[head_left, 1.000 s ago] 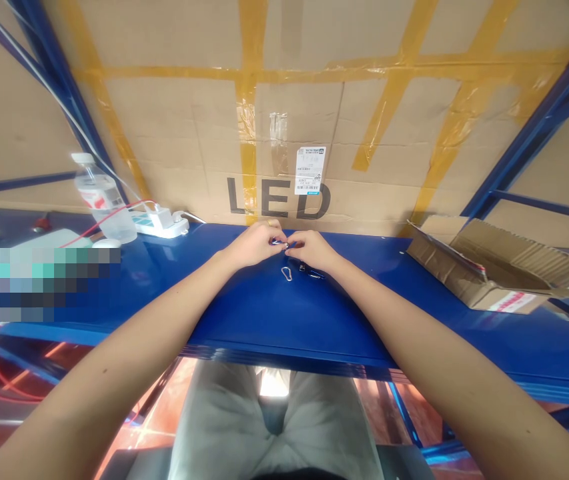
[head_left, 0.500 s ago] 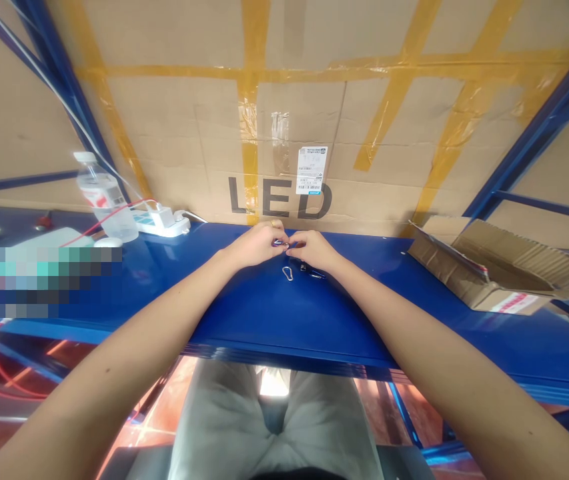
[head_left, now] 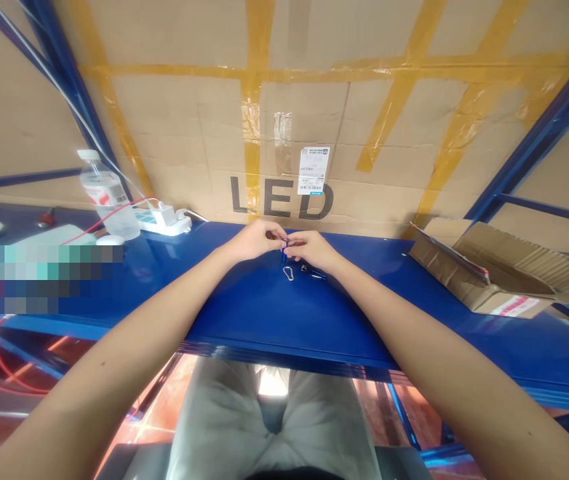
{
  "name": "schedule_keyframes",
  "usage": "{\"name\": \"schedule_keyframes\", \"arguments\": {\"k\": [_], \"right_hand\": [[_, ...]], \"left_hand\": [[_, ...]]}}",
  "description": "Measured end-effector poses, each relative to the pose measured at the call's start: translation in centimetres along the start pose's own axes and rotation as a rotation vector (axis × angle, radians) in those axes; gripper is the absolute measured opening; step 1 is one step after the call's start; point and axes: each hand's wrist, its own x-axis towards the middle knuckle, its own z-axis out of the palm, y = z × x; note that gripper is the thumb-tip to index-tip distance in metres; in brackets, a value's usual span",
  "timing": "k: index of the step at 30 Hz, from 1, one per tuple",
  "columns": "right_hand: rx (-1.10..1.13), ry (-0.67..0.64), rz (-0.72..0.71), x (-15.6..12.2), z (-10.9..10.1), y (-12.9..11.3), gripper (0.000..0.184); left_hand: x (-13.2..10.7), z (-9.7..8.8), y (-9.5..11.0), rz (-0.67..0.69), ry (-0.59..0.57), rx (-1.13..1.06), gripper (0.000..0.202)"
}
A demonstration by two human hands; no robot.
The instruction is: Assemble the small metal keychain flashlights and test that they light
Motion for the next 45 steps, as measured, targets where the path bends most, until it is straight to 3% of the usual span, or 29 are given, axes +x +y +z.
{"name": "schedule_keyframes", "arguments": {"k": [5,12,14,16,19,24,29,32,38,43,45], "right_hand": [[0.114,0.016,0.014,0.0,0.2,0.2,0.05],[0.023,0.019,0.044,0.2,0.0,0.1,0.053],[-0.1,0.028,0.045,0.3,-0.7,-0.1,0.047],[-0.285,0.024,0.057,0.2,-1.7,-0.5,0.03],[-0.494,-0.054,0.088,-0.2,-3.2,-1.4,0.013],[-0.627,-0.317,0.138,-0.7,-3.8,-2.1,0.01],[-0.627,-0.324,0.115,-0.7,-3.2,-1.9,0.009],[-0.414,-0.27,0.132,-0.7,-3.0,-2.1,0.01],[0.021,0.002,0.123,-0.6,-3.3,-2.3,0.011],[0.115,0.14,0.096,-0.2,-3.6,-1.9,0.014],[0.13,0.202,0.089,-0.1,-3.5,-1.9,0.02]], "left_hand": [[0.5,0.9,-0.9,-0.008,0.076,-0.104,0.016],[0.7,1.3,-1.3,-0.105,0.086,-0.14,0.019],[0.5,1.1,-0.9,-0.113,0.114,-0.147,0.019],[0.4,0.9,-0.5,-0.128,0.161,-0.159,0.02],[0.4,0.7,-0.2,-0.137,0.179,-0.24,0.021],[0.5,0.9,-0.2,-0.146,0.13,-0.436,0.019],[0.5,0.9,0.0,-0.164,0.14,-0.533,0.017],[0.4,0.8,-0.1,-0.156,0.152,-0.557,0.018],[0.5,0.6,-0.5,-0.128,0.142,-0.606,0.02],[0.4,-1.6,-0.2,-0.104,0.132,-0.587,0.023],[0.2,-2.8,-0.1,-0.086,0.19,-0.598,0.023]]}}
